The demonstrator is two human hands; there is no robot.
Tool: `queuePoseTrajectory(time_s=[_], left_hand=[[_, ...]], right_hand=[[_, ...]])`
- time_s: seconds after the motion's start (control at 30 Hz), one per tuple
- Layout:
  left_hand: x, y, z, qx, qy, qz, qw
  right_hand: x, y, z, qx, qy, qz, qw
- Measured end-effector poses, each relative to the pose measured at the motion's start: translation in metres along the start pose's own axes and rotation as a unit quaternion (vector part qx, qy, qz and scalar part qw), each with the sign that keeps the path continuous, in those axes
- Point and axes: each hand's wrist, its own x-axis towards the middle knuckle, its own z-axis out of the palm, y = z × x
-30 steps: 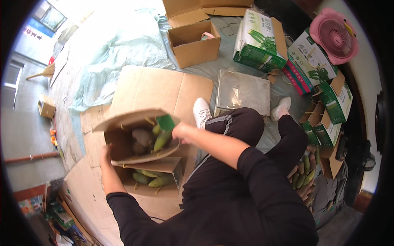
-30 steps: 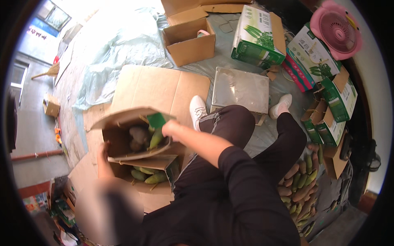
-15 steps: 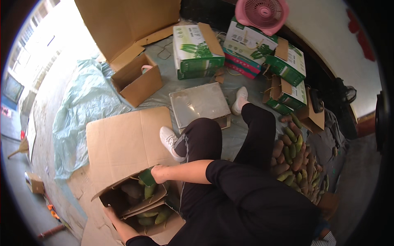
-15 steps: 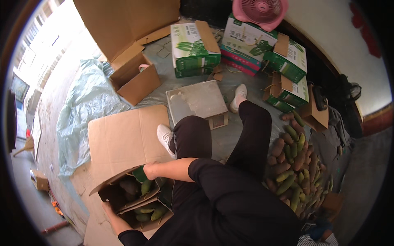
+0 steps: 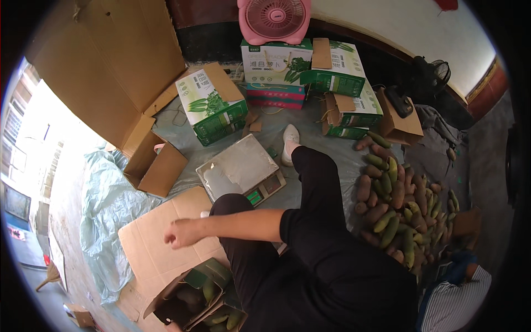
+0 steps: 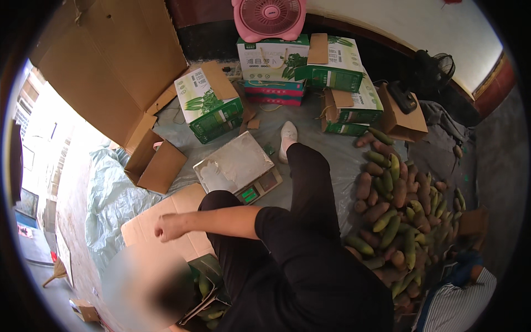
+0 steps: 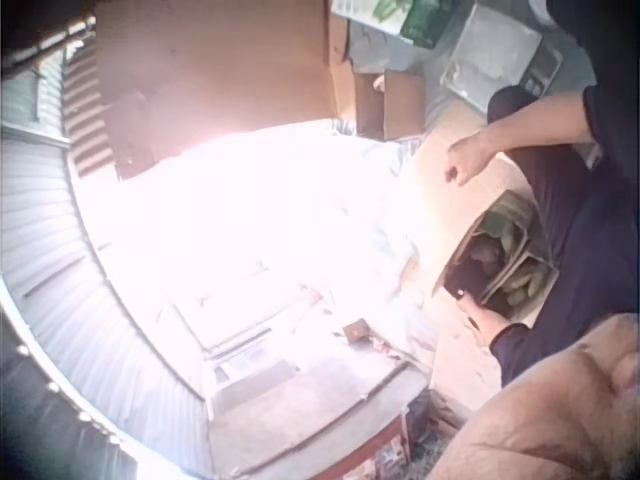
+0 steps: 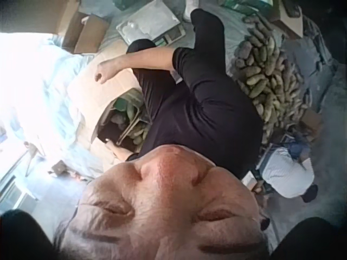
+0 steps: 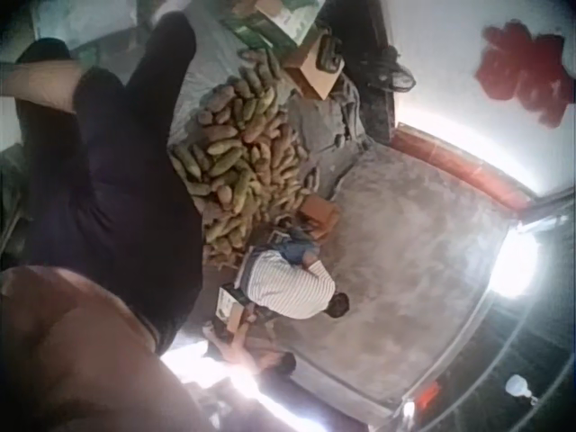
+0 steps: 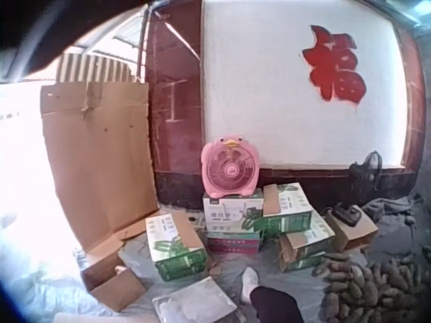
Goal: Sorting and packing various types of produce into boxes and bags on a scale.
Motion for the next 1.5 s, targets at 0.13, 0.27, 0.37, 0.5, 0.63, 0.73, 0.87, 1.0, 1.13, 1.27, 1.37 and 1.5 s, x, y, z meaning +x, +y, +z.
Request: queuePoseTrajectory(time_s=[0.13,0.27,0.37,0.5,0.63,0.73,0.87,1.0,1.13,1.27,1.37,1.5], left_hand=[[0.005,0.024,-0.008,0.007,0.082,0.011,0.997],[0.025,0.051,-0.027,-0.067,0.176,-0.034,0.982],[0.036,0.110,-0.019,-0.179,0.177,-0.031,0.967],[0.046,0.319,-0.036,-0.338,0.006,0.099,0.936],[0.022,0.475,-0.042,-0.258,-0.128,0.306,0.907],[-0.012,0.562,-0.026,-0.175,-0.196,0.435,0.861],[-0.026,0.596,0.009,-0.080,-0.257,0.496,0.826],[-0.022,0.599,0.022,-0.053,-0.284,0.464,0.837],[-0.014,0.597,0.035,-0.068,-0.322,0.422,0.845],[-0.012,0.602,0.038,-0.067,-0.332,0.416,0.844],[-0.011,0.609,0.039,-0.063,-0.334,0.407,0.848],[-0.008,0.612,0.040,-0.060,-0.348,0.395,0.848]], right_hand=[[-0.036,0.012,-0.109,0.044,0.154,0.009,0.987],[-0.102,0.046,-0.197,0.078,0.295,0.101,0.947],[-0.167,0.093,-0.243,0.128,0.409,0.156,0.890],[-0.253,0.123,-0.279,0.130,0.502,0.270,0.812],[-0.297,0.147,-0.297,0.185,0.557,0.326,0.741],[-0.339,0.167,-0.317,0.213,0.600,0.336,0.694],[-0.366,0.179,-0.344,0.225,0.647,0.322,0.653],[-0.380,0.195,-0.378,0.213,0.674,0.316,0.633],[-0.375,0.214,-0.411,0.207,0.674,0.307,0.639],[-0.362,0.228,-0.439,0.193,0.675,0.325,0.634],[-0.358,0.236,-0.457,0.209,0.678,0.321,0.628],[-0.348,0.255,-0.468,0.252,0.671,0.295,0.632]])
